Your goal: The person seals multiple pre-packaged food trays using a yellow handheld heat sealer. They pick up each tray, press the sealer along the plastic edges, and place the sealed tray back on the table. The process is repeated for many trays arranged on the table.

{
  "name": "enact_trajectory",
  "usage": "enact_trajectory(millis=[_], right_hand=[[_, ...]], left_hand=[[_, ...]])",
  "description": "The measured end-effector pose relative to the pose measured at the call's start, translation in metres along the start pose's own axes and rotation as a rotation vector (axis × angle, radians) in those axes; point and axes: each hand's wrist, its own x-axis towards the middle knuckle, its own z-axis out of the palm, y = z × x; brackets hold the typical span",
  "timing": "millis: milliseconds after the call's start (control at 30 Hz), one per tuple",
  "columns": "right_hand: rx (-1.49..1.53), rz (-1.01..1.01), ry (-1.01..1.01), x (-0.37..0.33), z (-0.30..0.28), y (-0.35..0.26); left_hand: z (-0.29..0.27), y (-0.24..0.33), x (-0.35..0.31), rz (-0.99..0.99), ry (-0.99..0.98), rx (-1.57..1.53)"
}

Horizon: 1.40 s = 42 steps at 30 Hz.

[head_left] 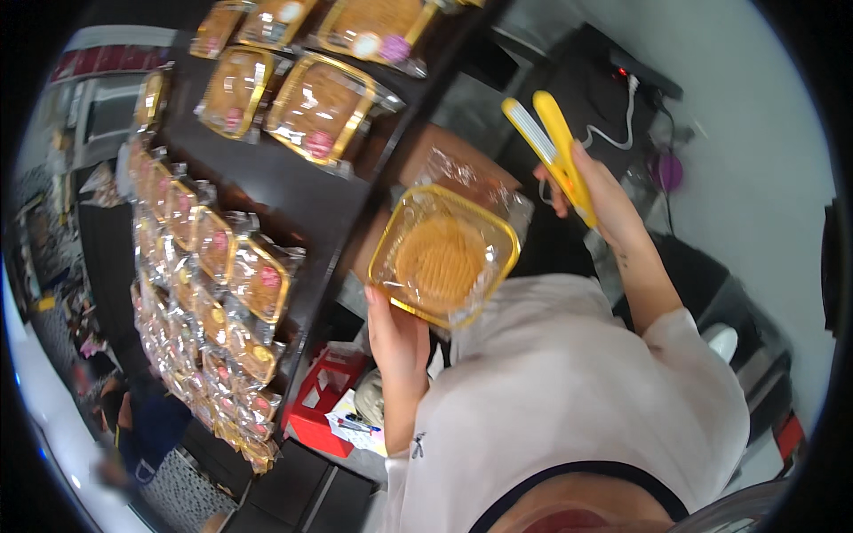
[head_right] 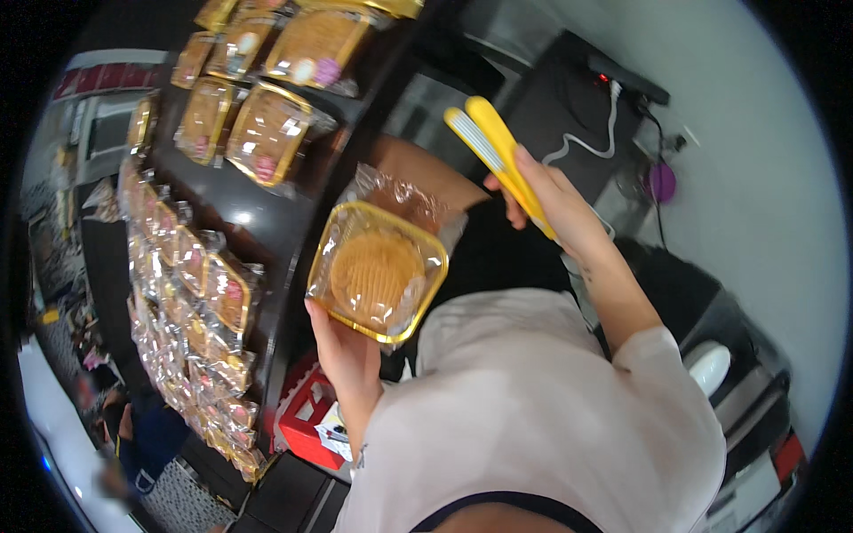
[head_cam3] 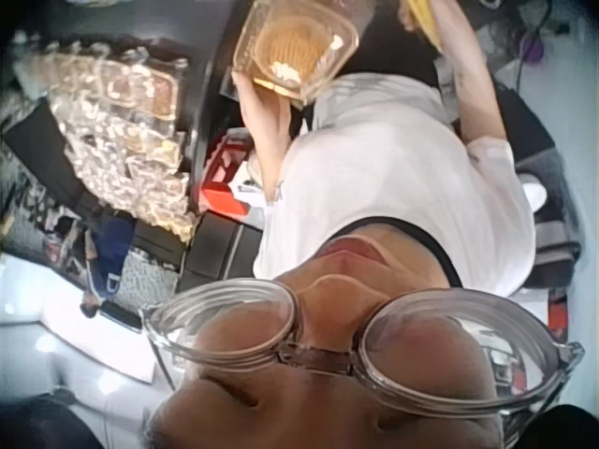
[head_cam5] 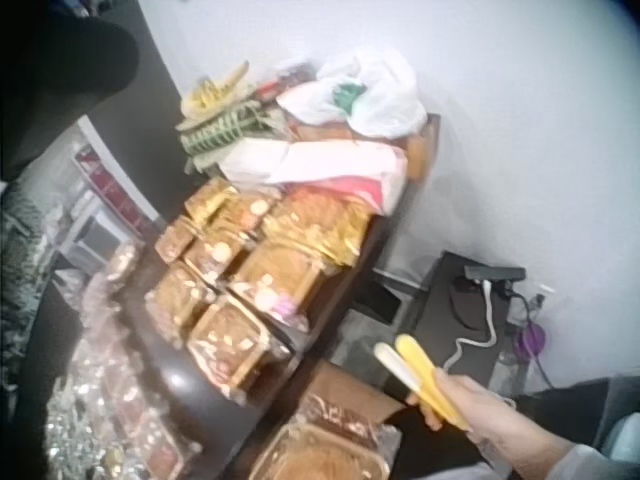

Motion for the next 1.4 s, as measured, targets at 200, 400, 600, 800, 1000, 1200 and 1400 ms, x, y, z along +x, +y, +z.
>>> enact_trajectory(millis=[200,400,600,800,1000,1200,1400], right_hand=[[-0.132,0.150,-0.206,0.014,0.003,0.029],[-0.157,0.218,-0.422,0.029,0.045,0.063],[-0.175,0.280,-0.425,0.044,0.056,0.077],[-0.140,0.313,-0.345,0.052,0.060,0.067],[-0.082,0.402,-0.326,0.065,0.060,0.061],[-0.103,0.423,-0.317,0.064,0.058,0.062],[-0.062,0.364,-0.320,0.061,0.056,0.068]], left_hand=[[0.007,0.144,0.020,0.218,0.073,0.035],[-0.003,0.268,0.148,0.321,0.094,0.192],[0.016,0.319,0.328,0.296,0.150,0.269],[0.076,0.302,0.462,0.294,0.145,0.021],[0.091,0.293,0.500,0.208,0.015,0.322],[0.109,0.291,0.469,0.351,0.121,1.257],[0.067,0.303,0.418,0.601,0.058,1.624]])
